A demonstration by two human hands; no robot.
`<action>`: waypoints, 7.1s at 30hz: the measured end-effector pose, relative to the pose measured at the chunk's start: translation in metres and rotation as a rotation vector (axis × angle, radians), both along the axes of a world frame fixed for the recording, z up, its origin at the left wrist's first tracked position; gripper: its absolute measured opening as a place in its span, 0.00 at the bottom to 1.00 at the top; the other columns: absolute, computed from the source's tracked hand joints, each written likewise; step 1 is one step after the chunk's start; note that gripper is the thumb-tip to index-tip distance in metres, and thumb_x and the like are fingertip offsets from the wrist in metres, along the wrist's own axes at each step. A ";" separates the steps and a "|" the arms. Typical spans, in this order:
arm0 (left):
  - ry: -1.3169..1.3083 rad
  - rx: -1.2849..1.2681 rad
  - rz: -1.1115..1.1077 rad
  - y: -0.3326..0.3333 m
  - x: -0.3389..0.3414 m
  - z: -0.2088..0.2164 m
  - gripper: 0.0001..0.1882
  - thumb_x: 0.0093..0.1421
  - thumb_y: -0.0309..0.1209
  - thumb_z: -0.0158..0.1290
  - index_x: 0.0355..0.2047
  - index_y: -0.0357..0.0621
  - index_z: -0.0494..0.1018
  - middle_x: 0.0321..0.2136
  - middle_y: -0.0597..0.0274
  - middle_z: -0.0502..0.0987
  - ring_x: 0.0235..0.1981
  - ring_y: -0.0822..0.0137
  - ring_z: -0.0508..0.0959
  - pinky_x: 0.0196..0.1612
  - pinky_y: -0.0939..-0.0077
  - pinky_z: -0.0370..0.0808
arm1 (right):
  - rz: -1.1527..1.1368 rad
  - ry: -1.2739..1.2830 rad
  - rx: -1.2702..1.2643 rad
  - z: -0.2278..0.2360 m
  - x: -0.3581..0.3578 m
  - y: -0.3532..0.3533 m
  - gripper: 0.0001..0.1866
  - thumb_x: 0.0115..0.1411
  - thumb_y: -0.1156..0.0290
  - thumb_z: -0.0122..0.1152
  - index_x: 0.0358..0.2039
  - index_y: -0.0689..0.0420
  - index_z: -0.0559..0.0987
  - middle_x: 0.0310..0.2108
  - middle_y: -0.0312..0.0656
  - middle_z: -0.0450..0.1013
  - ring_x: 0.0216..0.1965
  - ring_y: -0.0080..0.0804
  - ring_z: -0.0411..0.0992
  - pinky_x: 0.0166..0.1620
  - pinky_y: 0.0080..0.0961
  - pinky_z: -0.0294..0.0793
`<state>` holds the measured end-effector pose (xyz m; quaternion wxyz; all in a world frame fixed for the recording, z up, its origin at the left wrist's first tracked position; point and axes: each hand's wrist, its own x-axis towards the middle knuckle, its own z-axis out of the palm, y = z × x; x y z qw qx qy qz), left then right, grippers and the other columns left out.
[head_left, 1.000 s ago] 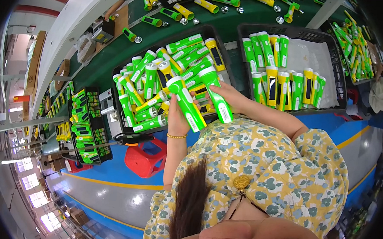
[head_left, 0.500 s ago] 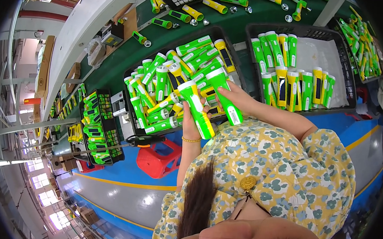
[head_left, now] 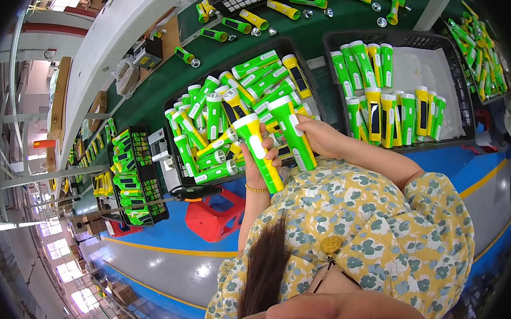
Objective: Inspecting and sorting solar-powered LED flashlights on a production line.
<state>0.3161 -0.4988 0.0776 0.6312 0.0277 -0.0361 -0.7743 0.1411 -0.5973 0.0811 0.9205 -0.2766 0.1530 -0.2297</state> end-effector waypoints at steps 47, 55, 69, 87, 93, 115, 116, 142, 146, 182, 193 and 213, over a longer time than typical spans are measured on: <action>-0.756 0.177 0.219 -0.001 -0.017 0.041 0.22 0.65 0.36 0.37 0.57 0.40 0.57 0.50 0.55 0.68 0.51 0.57 0.71 0.49 0.62 0.72 | -0.086 -0.044 0.286 0.002 -0.027 0.000 0.25 0.64 0.50 0.42 0.52 0.55 0.67 0.40 0.37 0.71 0.34 0.25 0.70 0.33 0.24 0.74; -0.949 0.143 0.351 0.002 -0.026 0.045 0.31 0.57 0.15 0.44 0.61 0.41 0.51 0.53 0.53 0.67 0.53 0.59 0.69 0.54 0.65 0.70 | -0.086 0.003 0.127 0.019 -0.025 0.004 0.23 0.66 0.53 0.40 0.54 0.54 0.65 0.45 0.40 0.70 0.41 0.27 0.71 0.44 0.27 0.74; -0.901 0.250 0.307 -0.007 -0.025 0.042 0.28 0.59 0.17 0.44 0.59 0.37 0.53 0.40 0.59 0.74 0.43 0.66 0.76 0.47 0.71 0.74 | -0.079 -0.094 0.325 0.004 -0.020 -0.006 0.25 0.67 0.51 0.33 0.56 0.53 0.65 0.47 0.43 0.71 0.40 0.28 0.72 0.41 0.28 0.75; -0.912 0.206 0.290 -0.007 -0.025 0.041 0.26 0.60 0.17 0.42 0.59 0.38 0.53 0.46 0.52 0.72 0.48 0.60 0.73 0.50 0.68 0.73 | -0.193 0.083 -0.007 0.010 -0.028 -0.002 0.19 0.66 0.58 0.42 0.52 0.55 0.66 0.44 0.42 0.72 0.42 0.27 0.72 0.45 0.28 0.73; -0.896 0.184 0.288 -0.004 -0.022 0.036 0.23 0.60 0.19 0.43 0.57 0.39 0.56 0.48 0.50 0.71 0.51 0.58 0.71 0.51 0.67 0.72 | -0.209 -0.081 -0.143 0.036 -0.059 -0.030 0.22 0.58 0.59 0.57 0.49 0.58 0.68 0.47 0.49 0.70 0.46 0.43 0.72 0.49 0.36 0.73; -0.932 0.154 0.222 -0.011 -0.021 0.045 0.20 0.62 0.24 0.42 0.55 0.37 0.59 0.47 0.53 0.71 0.48 0.59 0.73 0.47 0.69 0.73 | -0.732 1.386 -1.010 -0.021 -0.174 -0.063 0.28 0.57 0.59 0.58 0.53 0.61 0.66 0.44 0.49 0.70 0.42 0.38 0.71 0.44 0.30 0.71; -0.934 0.147 0.208 -0.012 -0.024 0.047 0.20 0.62 0.24 0.42 0.55 0.37 0.59 0.47 0.53 0.71 0.48 0.59 0.73 0.47 0.69 0.73 | -0.663 1.158 -0.949 -0.016 -0.151 -0.062 0.27 0.57 0.59 0.58 0.53 0.61 0.66 0.43 0.46 0.71 0.41 0.32 0.71 0.43 0.27 0.71; -1.597 -0.065 0.415 0.005 -0.041 0.042 0.48 0.41 0.39 0.68 0.57 0.36 0.52 0.51 0.55 0.64 0.50 0.64 0.66 0.53 0.71 0.63 | 0.159 0.107 -0.822 0.027 -0.015 0.012 0.32 0.63 0.67 0.48 0.63 0.61 0.48 0.58 0.46 0.59 0.58 0.30 0.59 0.57 0.28 0.60; -1.761 0.000 0.468 0.000 -0.050 0.052 0.49 0.40 0.35 0.67 0.58 0.35 0.51 0.48 0.53 0.66 0.49 0.62 0.67 0.52 0.69 0.64 | 0.064 -0.074 -0.326 0.026 0.001 0.025 0.29 0.67 0.65 0.42 0.64 0.59 0.47 0.60 0.39 0.55 0.61 0.23 0.52 0.60 0.23 0.53; -1.533 0.115 0.409 0.022 -0.036 0.101 0.34 0.49 0.15 0.54 0.54 0.36 0.50 0.49 0.50 0.68 0.50 0.64 0.71 0.52 0.73 0.69 | 0.313 0.056 -0.545 0.051 0.000 0.033 0.28 0.65 0.64 0.48 0.63 0.57 0.55 0.52 0.34 0.65 0.50 0.16 0.61 0.51 0.18 0.63; -1.400 0.137 0.378 0.011 -0.022 0.072 0.26 0.56 0.17 0.50 0.54 0.37 0.55 0.46 0.53 0.71 0.47 0.65 0.72 0.49 0.75 0.70 | 0.209 0.051 -0.391 0.035 0.011 0.031 0.27 0.63 0.71 0.51 0.62 0.60 0.57 0.54 0.35 0.64 0.51 0.17 0.62 0.53 0.18 0.63; -1.311 0.081 0.369 -0.008 -0.025 0.061 0.18 0.66 0.29 0.41 0.54 0.37 0.59 0.49 0.59 0.69 0.49 0.70 0.70 0.52 0.76 0.65 | 0.160 0.115 -0.111 0.032 0.007 0.026 0.25 0.66 0.58 0.45 0.58 0.60 0.61 0.49 0.33 0.65 0.49 0.16 0.63 0.49 0.18 0.65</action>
